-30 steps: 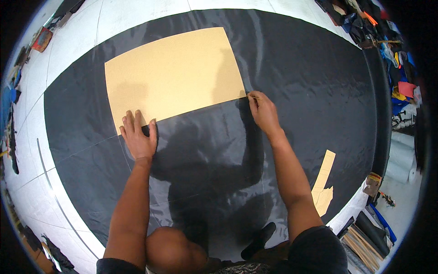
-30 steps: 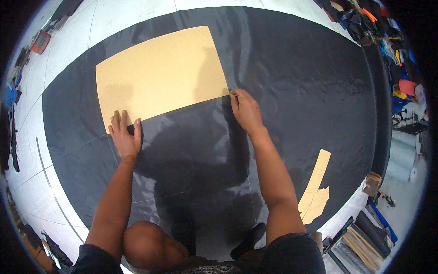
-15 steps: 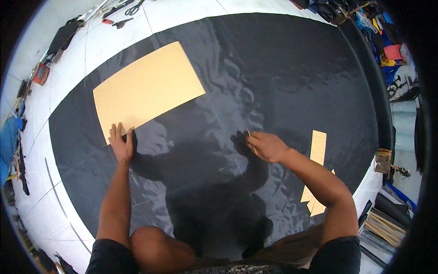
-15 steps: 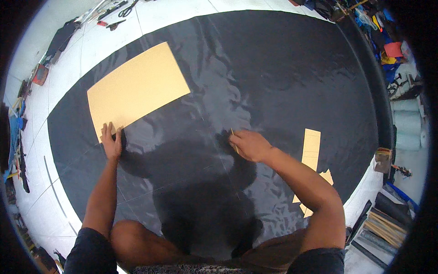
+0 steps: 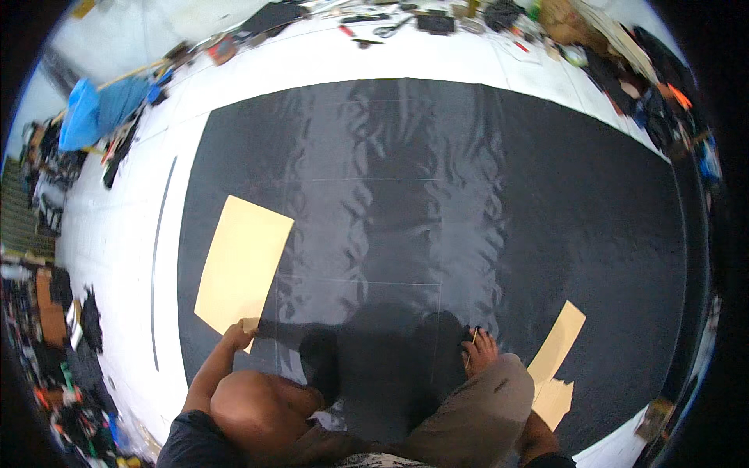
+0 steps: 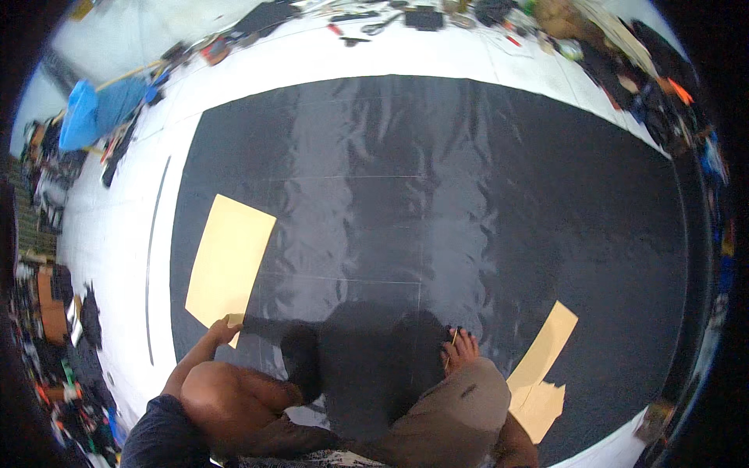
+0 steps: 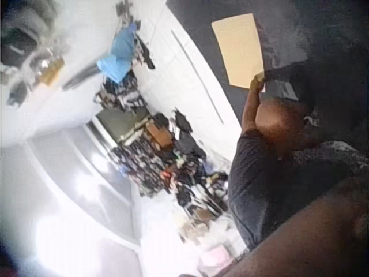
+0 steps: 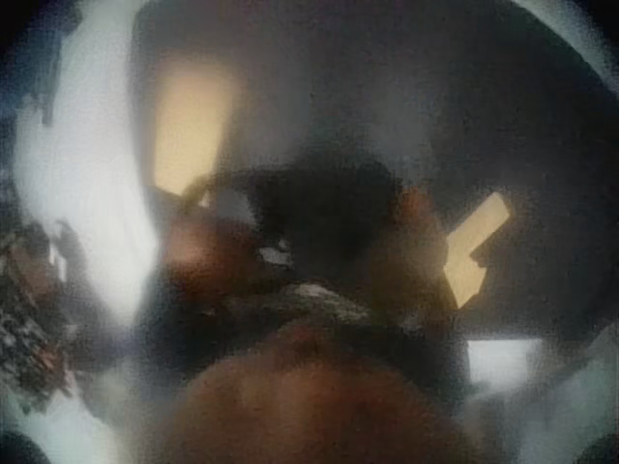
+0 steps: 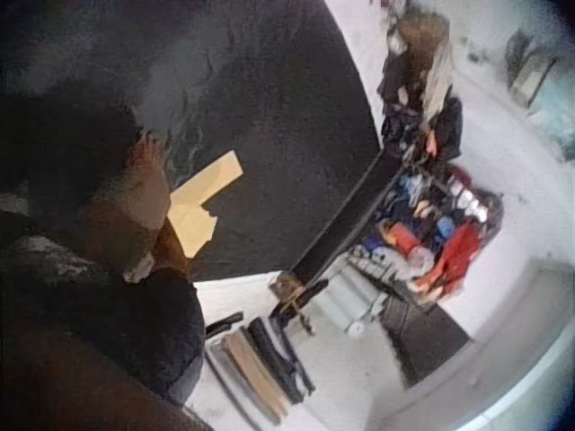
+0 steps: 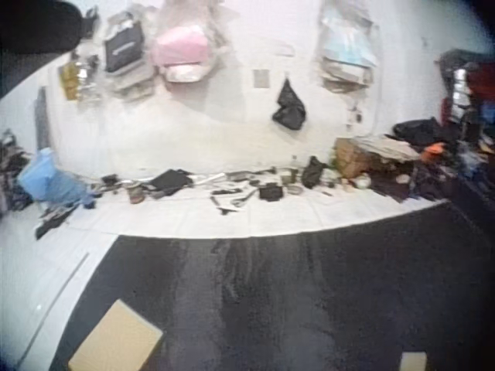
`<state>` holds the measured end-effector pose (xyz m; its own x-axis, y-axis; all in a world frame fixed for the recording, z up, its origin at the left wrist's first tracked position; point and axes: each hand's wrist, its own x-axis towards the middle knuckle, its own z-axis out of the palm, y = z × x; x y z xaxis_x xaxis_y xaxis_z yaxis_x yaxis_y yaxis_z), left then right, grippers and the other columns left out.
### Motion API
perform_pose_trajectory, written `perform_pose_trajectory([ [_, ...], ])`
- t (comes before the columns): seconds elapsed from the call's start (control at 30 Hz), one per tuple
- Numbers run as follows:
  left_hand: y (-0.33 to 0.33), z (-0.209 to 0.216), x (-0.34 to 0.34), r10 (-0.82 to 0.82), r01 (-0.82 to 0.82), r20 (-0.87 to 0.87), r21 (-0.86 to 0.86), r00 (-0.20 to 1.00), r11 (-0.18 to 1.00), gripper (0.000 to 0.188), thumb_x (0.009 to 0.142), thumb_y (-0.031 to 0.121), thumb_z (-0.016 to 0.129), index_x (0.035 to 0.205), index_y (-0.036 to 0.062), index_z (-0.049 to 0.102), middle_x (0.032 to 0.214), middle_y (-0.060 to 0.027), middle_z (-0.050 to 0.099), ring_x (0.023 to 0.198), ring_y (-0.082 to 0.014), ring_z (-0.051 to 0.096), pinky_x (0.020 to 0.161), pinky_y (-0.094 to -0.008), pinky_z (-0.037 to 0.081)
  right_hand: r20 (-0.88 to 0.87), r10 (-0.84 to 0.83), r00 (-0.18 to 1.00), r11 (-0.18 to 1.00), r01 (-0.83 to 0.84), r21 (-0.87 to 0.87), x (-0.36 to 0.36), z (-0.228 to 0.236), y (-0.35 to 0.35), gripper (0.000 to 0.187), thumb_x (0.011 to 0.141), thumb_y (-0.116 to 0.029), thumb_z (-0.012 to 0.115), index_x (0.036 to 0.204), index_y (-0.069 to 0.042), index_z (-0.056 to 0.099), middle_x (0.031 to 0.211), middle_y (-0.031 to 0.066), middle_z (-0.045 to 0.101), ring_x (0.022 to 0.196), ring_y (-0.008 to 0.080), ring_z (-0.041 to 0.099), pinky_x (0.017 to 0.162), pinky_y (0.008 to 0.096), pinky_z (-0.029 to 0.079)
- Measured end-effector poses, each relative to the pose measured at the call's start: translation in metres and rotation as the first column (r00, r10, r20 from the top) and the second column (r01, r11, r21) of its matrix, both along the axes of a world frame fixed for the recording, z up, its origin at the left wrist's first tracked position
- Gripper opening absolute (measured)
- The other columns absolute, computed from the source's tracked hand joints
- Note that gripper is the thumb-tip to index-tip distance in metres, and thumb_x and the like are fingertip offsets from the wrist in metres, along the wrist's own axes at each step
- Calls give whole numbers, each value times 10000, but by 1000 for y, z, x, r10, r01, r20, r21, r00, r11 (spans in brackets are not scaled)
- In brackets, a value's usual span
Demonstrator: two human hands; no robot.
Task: The person places a rectangular cardboard template on a large black fabric sheet laid on the floor. Using a pencil, they trace the outline of the template onto the fabric, then lift and reposition the template to repeat the process.
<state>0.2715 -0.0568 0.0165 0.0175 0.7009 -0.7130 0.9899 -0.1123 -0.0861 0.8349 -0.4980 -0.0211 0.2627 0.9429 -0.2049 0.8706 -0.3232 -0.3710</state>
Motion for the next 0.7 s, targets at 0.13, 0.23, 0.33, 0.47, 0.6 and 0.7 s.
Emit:
perform_pose_trajectory([
  [0.13,-90,18,-55,273,-310,271,104,923,945,766,934,515,674,1444,-31,505,1380,-286,592,1299,-398,571,1091,-455,457,-54,120,991,930,-132,-343,-8,3,42,456,991,-443,571,1368,-188,584,1630,127,342,1533,359,256,1231,583,212],
  [0.23,-178,29,-61,570,-635,392,48,722,771,665,951,490,660,1404,12,572,1340,-258,633,1255,-371,613,1061,-451,474,-6,190,982,812,-160,-561,-8,18,68,457,1015,-456,525,1384,-190,573,1646,116,316,1548,349,225,1244,578,184],
  [0.33,-298,72,-94,644,-674,233,73,728,735,620,936,466,676,1375,34,607,1328,-226,651,1242,-374,620,1058,-454,478,92,242,966,830,-158,-535,-27,-10,64,446,1029,-445,502,1388,-189,567,1650,113,312,1550,347,221,1248,574,173],
  [0.47,-426,129,-68,808,-812,79,57,583,580,589,929,452,683,1347,40,634,1313,-212,663,1232,-372,628,1053,-457,485,267,157,951,932,-53,-359,-9,-40,45,433,1046,-431,470,1393,-188,558,1654,109,307,1552,345,214,1253,570,159],
  [0.6,-603,176,-42,957,-956,-30,54,287,288,591,925,450,694,1344,37,636,1323,-216,656,1235,-370,627,1052,-458,488,347,169,922,986,-162,-49,0,-67,16,421,1068,-409,426,1405,-186,544,1659,100,302,1554,343,211,1259,562,149],
  [0.7,-675,179,-21,990,-990,-56,45,129,132,593,921,448,702,1342,36,638,1332,-219,651,1238,-368,626,1050,-459,491,443,156,883,951,-256,175,12,-77,17,409,1087,-383,386,1411,-179,532,1662,89,307,1550,339,222,1259,553,156],
])
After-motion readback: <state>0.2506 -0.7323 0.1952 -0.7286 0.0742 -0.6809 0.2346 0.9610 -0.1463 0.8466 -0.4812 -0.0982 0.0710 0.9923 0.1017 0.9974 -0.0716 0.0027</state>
